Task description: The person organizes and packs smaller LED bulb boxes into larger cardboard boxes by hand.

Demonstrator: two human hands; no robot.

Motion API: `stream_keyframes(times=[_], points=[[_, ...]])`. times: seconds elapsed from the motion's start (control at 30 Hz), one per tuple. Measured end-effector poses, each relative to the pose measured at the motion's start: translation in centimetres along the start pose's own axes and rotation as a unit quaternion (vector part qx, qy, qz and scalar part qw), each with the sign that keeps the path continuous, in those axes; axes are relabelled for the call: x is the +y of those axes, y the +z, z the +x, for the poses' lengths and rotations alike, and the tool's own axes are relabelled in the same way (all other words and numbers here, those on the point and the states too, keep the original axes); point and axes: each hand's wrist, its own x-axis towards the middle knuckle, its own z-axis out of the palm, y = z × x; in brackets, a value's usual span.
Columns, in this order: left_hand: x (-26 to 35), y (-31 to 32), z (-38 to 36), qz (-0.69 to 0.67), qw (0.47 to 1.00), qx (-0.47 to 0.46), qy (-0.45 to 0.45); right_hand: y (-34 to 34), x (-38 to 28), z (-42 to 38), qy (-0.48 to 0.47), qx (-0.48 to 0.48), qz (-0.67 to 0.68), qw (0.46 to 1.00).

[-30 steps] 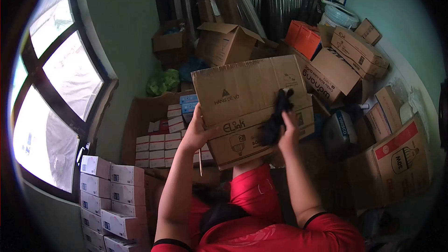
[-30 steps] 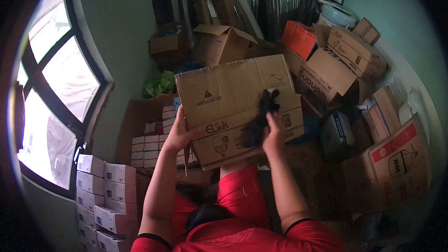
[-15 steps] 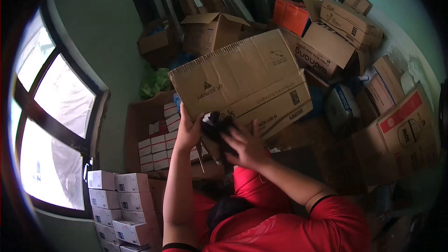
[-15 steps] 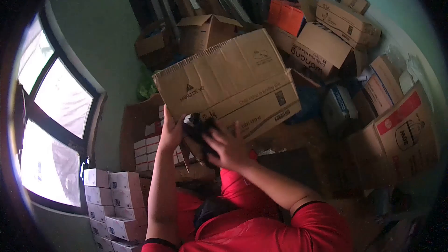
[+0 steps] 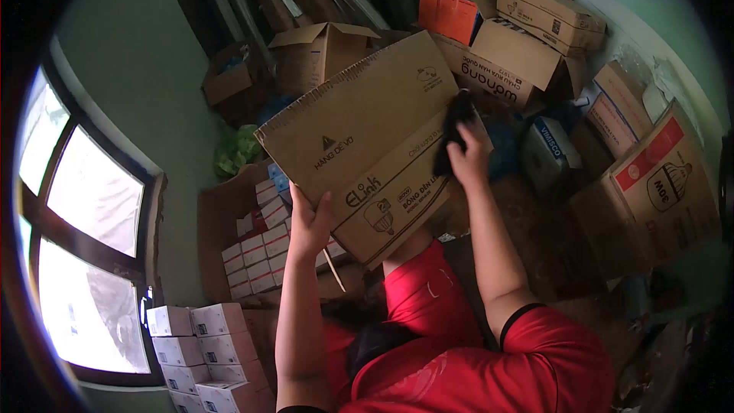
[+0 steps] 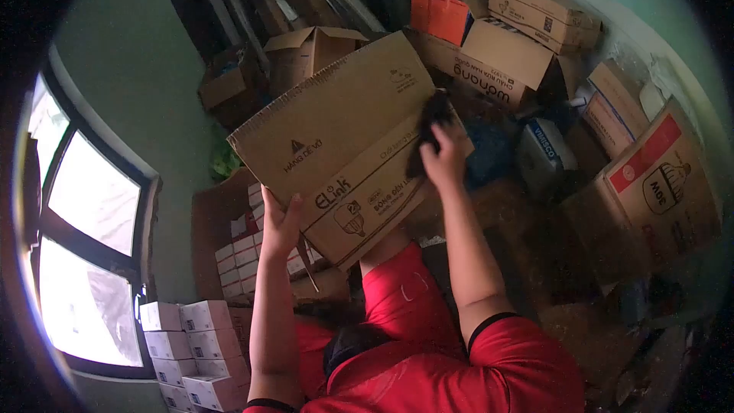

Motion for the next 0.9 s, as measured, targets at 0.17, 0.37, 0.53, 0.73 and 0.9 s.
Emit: stream_keyframes(times=[0.17, 0.37, 0.53, 0.73, 0.9], points=[[-0.2, 0.7, 0.6, -0.048, 0.998, -0.004, -0.033, 2.8, -12.3, -5.2, -0.211, -0.198, -0.020, 0.957], [-1.6, -0.7, 0.3, -0.031, 0.999, 0.023, -0.006, 1.0, -14.9, -15.1, -0.283, -0.309, 0.001, 0.908], [0.1, -0.3, -0.2, 0.033, 0.999, 0.010, -0.010, -1.0, -7.5, -13.1, -0.170, -0.160, -0.040, 0.972], [-0.1, 0.0, -0.1, -0.001, 1.000, 0.005, -0.019, -1.3, 1.8, -3.5, 0.071, 0.017, -0.075, 0.995], [0.4, 0.7, -0.4, -0.012, 1.000, 0.017, -0.009, -0.2, 0.6, 2.6, 0.044, 0.024, -0.119, 0.992]])
